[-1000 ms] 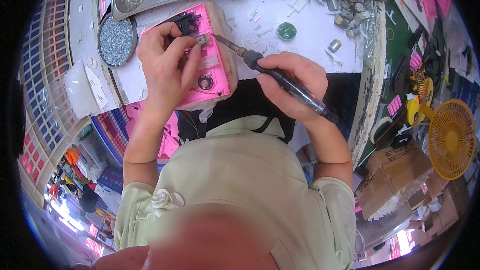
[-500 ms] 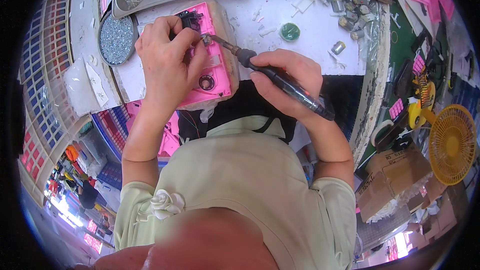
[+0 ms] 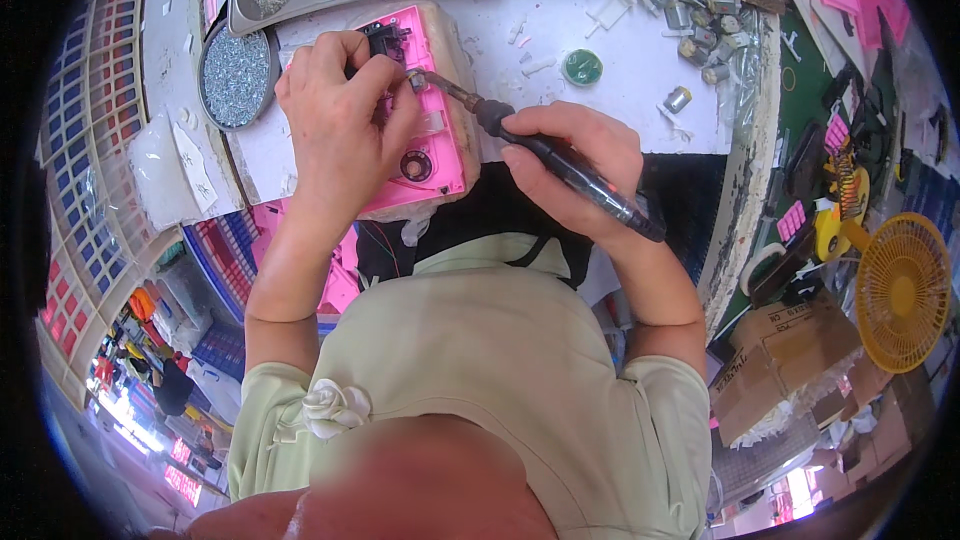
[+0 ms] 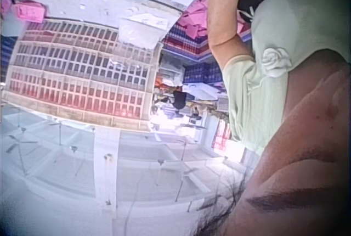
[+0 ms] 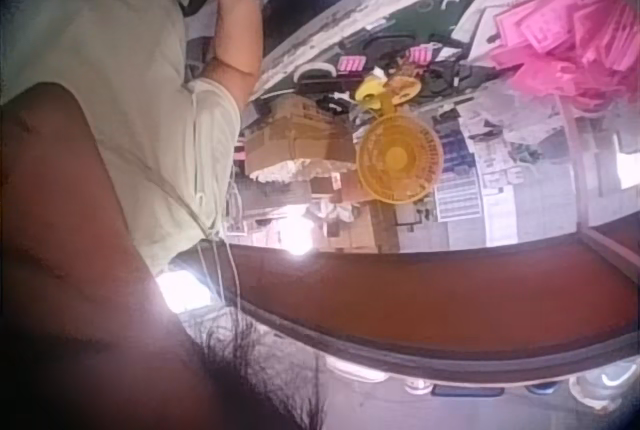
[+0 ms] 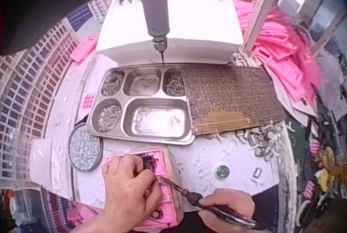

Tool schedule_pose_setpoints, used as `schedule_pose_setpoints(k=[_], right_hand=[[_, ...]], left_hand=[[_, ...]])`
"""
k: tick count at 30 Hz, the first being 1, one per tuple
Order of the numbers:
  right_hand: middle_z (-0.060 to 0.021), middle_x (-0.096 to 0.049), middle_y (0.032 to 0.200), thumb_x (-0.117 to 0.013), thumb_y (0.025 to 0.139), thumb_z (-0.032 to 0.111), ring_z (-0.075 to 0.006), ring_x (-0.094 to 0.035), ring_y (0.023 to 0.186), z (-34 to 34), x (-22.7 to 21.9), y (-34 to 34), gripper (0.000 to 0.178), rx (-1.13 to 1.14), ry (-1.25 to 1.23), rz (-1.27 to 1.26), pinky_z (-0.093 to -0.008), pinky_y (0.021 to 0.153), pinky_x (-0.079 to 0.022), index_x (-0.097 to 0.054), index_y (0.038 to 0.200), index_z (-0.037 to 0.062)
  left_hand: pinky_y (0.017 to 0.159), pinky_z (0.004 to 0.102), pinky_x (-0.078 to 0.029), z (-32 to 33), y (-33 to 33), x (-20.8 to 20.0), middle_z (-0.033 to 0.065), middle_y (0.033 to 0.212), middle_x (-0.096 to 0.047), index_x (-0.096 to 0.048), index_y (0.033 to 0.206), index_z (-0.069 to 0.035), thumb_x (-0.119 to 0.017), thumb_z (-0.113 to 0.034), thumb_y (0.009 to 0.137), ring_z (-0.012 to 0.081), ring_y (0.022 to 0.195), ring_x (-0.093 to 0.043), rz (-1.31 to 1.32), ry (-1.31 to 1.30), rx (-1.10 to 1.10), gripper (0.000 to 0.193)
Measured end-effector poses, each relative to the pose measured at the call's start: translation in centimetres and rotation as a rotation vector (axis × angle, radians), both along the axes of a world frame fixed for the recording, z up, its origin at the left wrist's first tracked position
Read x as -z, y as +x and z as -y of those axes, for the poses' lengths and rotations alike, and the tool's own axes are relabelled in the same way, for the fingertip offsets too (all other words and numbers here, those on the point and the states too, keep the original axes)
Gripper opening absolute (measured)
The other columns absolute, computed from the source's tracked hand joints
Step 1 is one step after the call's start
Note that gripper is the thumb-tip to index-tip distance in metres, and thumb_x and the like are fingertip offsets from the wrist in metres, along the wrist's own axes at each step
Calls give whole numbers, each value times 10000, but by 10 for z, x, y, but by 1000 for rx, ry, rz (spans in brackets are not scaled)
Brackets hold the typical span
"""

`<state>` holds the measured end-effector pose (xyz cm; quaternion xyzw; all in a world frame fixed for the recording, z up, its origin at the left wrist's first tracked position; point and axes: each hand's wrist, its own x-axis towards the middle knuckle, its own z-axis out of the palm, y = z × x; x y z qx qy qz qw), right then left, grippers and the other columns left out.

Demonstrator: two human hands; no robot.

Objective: Assembling electronic components into a pink toy housing using a soldering iron and glue.

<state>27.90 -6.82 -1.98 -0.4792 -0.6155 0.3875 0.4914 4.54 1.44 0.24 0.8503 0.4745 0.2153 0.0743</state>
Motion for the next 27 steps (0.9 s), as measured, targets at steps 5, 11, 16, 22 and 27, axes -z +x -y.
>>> schedule_pose_setpoints(k=[5,11,16,22,27], right_hand=[[-112,-735,912,-815,816,12,-167,-664,699,1,-2,2,276,27,1,1,-271,618,-517,-698,1065,15],[-99,-736,918,-811,818,5,-151,-658,703,1,-2,1,271,31,-6,-10,-259,618,-510,-702,1066,18],[-89,-734,912,-808,826,12,-139,-650,701,1,-5,3,265,42,-7,2,-251,615,-502,-703,1069,20],[-81,-730,899,-802,825,8,-128,-641,693,1,-7,5,264,56,-4,8,-240,616,-489,-707,1072,15],[-60,-716,858,-787,822,-17,-95,-610,686,1,-5,14,277,123,41,20,-230,611,-464,-710,1087,6]], left_hand=[[780,438,-335,0,-1,0,54,939,-522,-651,767,-101,-736,-156,713,266,881,-506,1,11,5,114],[791,433,-337,0,-1,0,49,940,-522,-650,764,-103,-743,-164,724,264,886,-507,-1,13,13,117],[794,433,-336,0,0,-4,49,941,-521,-650,761,-103,-741,-161,727,265,889,-508,-16,3,13,113],[846,427,-382,1,-7,-12,54,998,-565,-694,936,-106,-800,-211,748,273,954,-550,-32,-67,45,240],[863,425,-498,3,-61,-17,110,1108,-655,-642,1225,-49,-835,-225,793,311,993,-628,163,-154,-93,505]])
